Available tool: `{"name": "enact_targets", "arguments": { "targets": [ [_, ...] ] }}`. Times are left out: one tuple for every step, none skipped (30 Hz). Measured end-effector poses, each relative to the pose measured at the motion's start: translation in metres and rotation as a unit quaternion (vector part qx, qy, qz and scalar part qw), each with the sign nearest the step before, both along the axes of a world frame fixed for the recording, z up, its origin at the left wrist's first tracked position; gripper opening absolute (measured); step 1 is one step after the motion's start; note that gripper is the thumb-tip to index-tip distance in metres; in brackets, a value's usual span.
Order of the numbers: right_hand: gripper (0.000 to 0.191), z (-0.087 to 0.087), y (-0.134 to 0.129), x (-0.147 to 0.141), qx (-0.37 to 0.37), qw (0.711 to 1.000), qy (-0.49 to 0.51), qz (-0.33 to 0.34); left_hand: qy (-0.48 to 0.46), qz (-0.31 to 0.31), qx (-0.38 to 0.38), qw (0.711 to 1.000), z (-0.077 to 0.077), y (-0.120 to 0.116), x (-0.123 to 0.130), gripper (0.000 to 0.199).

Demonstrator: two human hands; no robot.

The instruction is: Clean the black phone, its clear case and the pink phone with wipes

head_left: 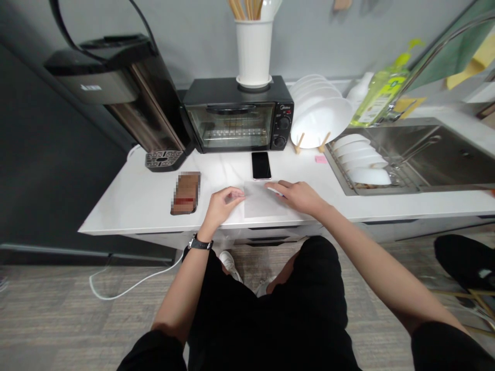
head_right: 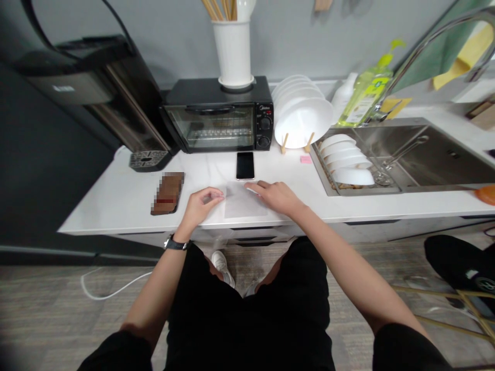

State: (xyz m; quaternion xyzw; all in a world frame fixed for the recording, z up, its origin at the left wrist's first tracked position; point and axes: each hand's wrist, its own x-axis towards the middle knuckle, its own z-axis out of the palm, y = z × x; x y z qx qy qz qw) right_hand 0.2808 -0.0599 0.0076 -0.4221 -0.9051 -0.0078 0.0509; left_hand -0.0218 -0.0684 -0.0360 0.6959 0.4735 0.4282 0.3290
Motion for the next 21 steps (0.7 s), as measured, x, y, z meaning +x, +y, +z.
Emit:
{"name": "enact_targets", "arguments": {
  "targets": [
    [0.053,0.003,-0.013,0.004,0.006,1.000,0.014,-0.002,-0.005,0.004,0.002,1.000,0.002,-0.009,0.001,0.029],
    [0.052,0.004,-0.028,0.007,0.012,0.999,0.032,0.000,-0.007,0.006,0.009,1.000,0.004,-0.021,0.004,0.030],
    [0.052,0.003,-0.045,0.009,0.014,0.999,0.048,0.006,0.008,-0.007,0.008,1.000,0.006,-0.035,0.007,0.031],
    [0.053,0.001,-0.063,0.010,0.007,0.998,0.060,0.018,0.021,-0.023,0.006,0.999,0.007,-0.050,0.011,0.031],
    [0.055,-0.004,-0.081,0.010,-0.006,0.997,0.070,0.040,0.028,-0.041,-0.001,0.999,0.008,-0.066,0.015,0.031],
    [0.058,-0.010,-0.098,0.007,-0.027,0.995,0.076,0.063,0.033,-0.069,-0.011,0.997,0.008,-0.082,0.020,0.031],
    [0.059,-0.018,-0.114,0.004,-0.037,0.992,0.087,0.087,0.040,-0.102,-0.025,0.994,0.007,-0.096,0.026,0.033],
    [0.060,-0.027,-0.129,0.000,-0.051,0.990,0.090,0.097,0.052,-0.128,-0.037,0.990,0.006,-0.109,0.031,0.035],
    [0.061,-0.037,-0.141,-0.005,-0.063,0.988,0.096,0.101,0.072,-0.140,-0.051,0.986,0.004,-0.120,0.036,0.036],
    [0.060,-0.046,-0.153,-0.010,-0.073,0.986,0.106,0.102,0.090,-0.149,-0.064,0.983,0.001,-0.129,0.040,0.038],
    [0.060,-0.055,-0.163,-0.014,-0.082,0.985,0.117,0.102,0.110,-0.165,-0.082,0.977,-0.002,-0.137,0.043,0.039],
    [0.059,-0.064,-0.173,-0.019,-0.098,0.981,0.131,0.100,0.129,-0.177,-0.101,0.971,-0.006,-0.144,0.045,0.040],
    [0.059,-0.072,-0.182,-0.022,-0.126,0.977,0.147,0.094,0.147,-0.187,-0.120,0.964,-0.010,-0.151,0.047,0.041],
    [0.059,-0.080,-0.191,-0.026,-0.151,0.971,0.166,0.087,0.163,-0.188,-0.143,0.958,-0.014,-0.157,0.048,0.042],
    [0.058,-0.087,-0.201,-0.028,-0.172,0.964,0.185,0.081,0.174,-0.186,-0.167,0.952,-0.018,-0.164,0.048,0.044],
    [0.058,-0.094,-0.211,-0.030,-0.191,0.957,0.205,0.073,0.180,-0.185,-0.190,0.947,-0.022,-0.170,0.049,0.045],
    [0.057,-0.101,-0.221,-0.032,-0.206,0.950,0.225,0.066,0.183,-0.182,-0.209,0.943,-0.025,-0.177,0.049,0.045],
    [0.055,-0.107,-0.231,-0.034,-0.217,0.944,0.245,0.051,0.188,-0.182,-0.222,0.939,-0.029,-0.183,0.050,0.045],
    [0.053,-0.112,-0.240,-0.035,-0.225,0.936,0.269,0.041,0.189,-0.185,-0.231,0.936,-0.032,-0.189,0.052,0.043],
    [0.051,-0.117,-0.248,-0.037,-0.231,0.926,0.299,0.029,0.188,-0.187,-0.236,0.935,-0.034,-0.194,0.054,0.042],
    [0.049,-0.121,-0.255,-0.038,-0.234,0.913,0.334,0.015,0.184,-0.189,-0.237,0.935,-0.036,-0.198,0.056,0.042]
  ]
}}
